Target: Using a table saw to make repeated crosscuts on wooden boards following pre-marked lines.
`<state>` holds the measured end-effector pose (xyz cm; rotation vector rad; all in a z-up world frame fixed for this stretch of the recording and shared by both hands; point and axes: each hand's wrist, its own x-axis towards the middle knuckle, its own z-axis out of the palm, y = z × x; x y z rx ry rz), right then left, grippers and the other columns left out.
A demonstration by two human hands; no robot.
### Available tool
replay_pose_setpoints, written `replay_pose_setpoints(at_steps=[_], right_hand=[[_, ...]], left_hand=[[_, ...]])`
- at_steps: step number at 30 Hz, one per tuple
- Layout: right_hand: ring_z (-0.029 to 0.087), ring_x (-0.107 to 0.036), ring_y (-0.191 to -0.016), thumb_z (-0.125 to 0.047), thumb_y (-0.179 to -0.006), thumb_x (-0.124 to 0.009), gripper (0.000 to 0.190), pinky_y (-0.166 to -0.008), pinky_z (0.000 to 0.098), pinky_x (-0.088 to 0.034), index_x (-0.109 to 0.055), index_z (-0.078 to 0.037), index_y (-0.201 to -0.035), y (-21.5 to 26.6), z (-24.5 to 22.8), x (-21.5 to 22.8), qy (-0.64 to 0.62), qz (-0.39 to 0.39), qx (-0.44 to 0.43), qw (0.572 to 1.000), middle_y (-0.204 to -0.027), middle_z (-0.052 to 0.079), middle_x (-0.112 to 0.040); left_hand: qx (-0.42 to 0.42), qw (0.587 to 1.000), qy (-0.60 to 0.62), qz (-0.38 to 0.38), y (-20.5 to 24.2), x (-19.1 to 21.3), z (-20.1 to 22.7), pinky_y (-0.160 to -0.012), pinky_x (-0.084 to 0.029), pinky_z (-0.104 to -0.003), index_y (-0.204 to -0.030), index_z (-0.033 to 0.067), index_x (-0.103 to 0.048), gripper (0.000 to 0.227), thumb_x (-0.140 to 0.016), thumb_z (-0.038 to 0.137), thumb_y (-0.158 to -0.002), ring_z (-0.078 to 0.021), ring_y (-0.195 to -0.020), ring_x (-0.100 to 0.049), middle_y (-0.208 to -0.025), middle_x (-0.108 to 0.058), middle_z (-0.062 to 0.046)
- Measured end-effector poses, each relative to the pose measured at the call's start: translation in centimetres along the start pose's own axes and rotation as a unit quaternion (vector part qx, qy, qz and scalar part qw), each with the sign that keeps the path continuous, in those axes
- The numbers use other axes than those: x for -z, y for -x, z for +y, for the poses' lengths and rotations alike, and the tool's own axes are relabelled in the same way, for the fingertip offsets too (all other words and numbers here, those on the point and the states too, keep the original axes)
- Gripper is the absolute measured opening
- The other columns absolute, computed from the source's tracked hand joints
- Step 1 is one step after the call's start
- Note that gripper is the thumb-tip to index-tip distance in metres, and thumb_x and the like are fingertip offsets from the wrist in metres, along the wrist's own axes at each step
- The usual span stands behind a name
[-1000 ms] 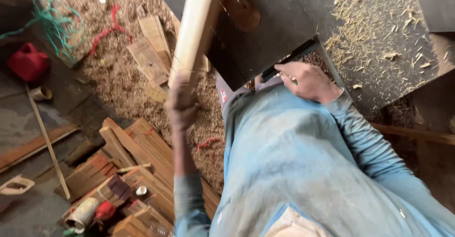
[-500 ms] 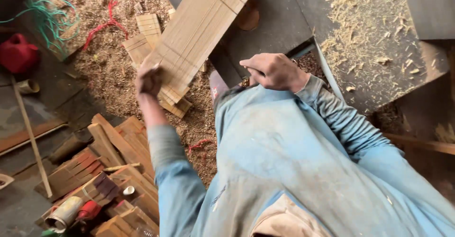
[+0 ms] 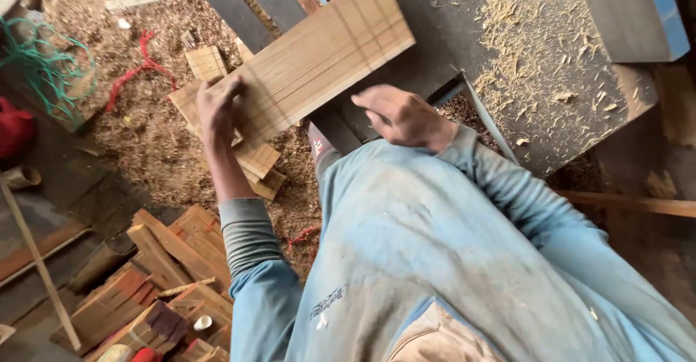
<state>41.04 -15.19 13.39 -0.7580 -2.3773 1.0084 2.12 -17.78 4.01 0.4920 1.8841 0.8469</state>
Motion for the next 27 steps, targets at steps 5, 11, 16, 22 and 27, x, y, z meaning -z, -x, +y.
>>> replay_pose_setpoints(at_steps=[5, 11, 16, 22, 27], right_hand=[[0.041, -0.047, -0.143, -0.018, -0.1, -0.062, 0.058, -0.121, 0.0476, -0.04, -0.046, 0.006, -0.151, -5.0, 4.5, -4.0, 0.118, -0.002, -0.002, 0.993, -0.153, 0.027, -0.048], [0.039, -0.029, -0.157, -0.036, -0.107, -0.052, 0.071, -0.129, 0.051, -0.026, -0.031, 0.006, -0.16, -6.0, 7.9, -5.9, 0.254, -0.006, -0.078, 0.964, -0.168, 0.025, -0.027], [0.036, -0.037, -0.154, -0.038, -0.105, -0.052, 0.068, -0.129, 0.0491, -0.027, -0.039, 0.003, -0.158, -7.1, 8.3, -4.5, 0.254, -0.017, -0.07, 0.965, -0.164, 0.023, -0.037], [0.032, -0.04, -0.154, -0.039, -0.106, -0.051, 0.062, -0.129, 0.0481, -0.027, -0.048, -0.001, -0.156, -7.2, 8.8, -4.7, 0.259, -0.026, -0.102, 0.96, -0.162, 0.017, -0.044], [0.031, -0.035, -0.155, -0.043, -0.104, -0.047, 0.067, -0.13, 0.0497, -0.019, -0.047, -0.001, -0.156, -7.4, 9.7, -4.8, 0.271, -0.07, -0.14, 0.95, -0.162, 0.016, -0.043]], left_hand=[[-0.02, 0.992, 0.112, -0.052, 0.3, -5.3, 0.1, -0.101, -0.062, -0.038, -0.147, -0.0046, -0.037, 0.089, -0.088, 0.025, -0.08, -0.0301, -0.115, -0.068, -0.141, -0.054, -0.028], [-0.096, 0.994, -0.035, 0.034, 2.6, -11.1, 0.0, -0.123, -0.031, -0.048, -0.149, -0.0054, -0.034, 0.103, -0.097, 0.031, -0.076, -0.0373, -0.143, -0.041, -0.153, -0.039, -0.027], [-0.207, 0.972, 0.007, 0.111, 3.4, -12.6, -1.3, -0.131, -0.029, -0.05, -0.156, 0.0033, -0.033, 0.101, -0.095, 0.032, -0.082, -0.0392, -0.155, -0.032, -0.165, -0.03, -0.025], [-0.162, 0.981, 0.072, 0.074, 4.9, -14.4, -4.7, -0.134, -0.027, -0.054, -0.151, 0.0207, -0.044, 0.073, -0.086, 0.023, -0.092, -0.0414, -0.161, -0.026, -0.172, -0.02, -0.026], [-0.177, 0.978, 0.098, 0.051, 4.1, -14.2, -4.2, -0.129, -0.039, -0.052, -0.139, 0.0186, -0.045, 0.056, -0.082, 0.025, -0.098, -0.0402, -0.157, -0.035, -0.169, -0.027, -0.025]])
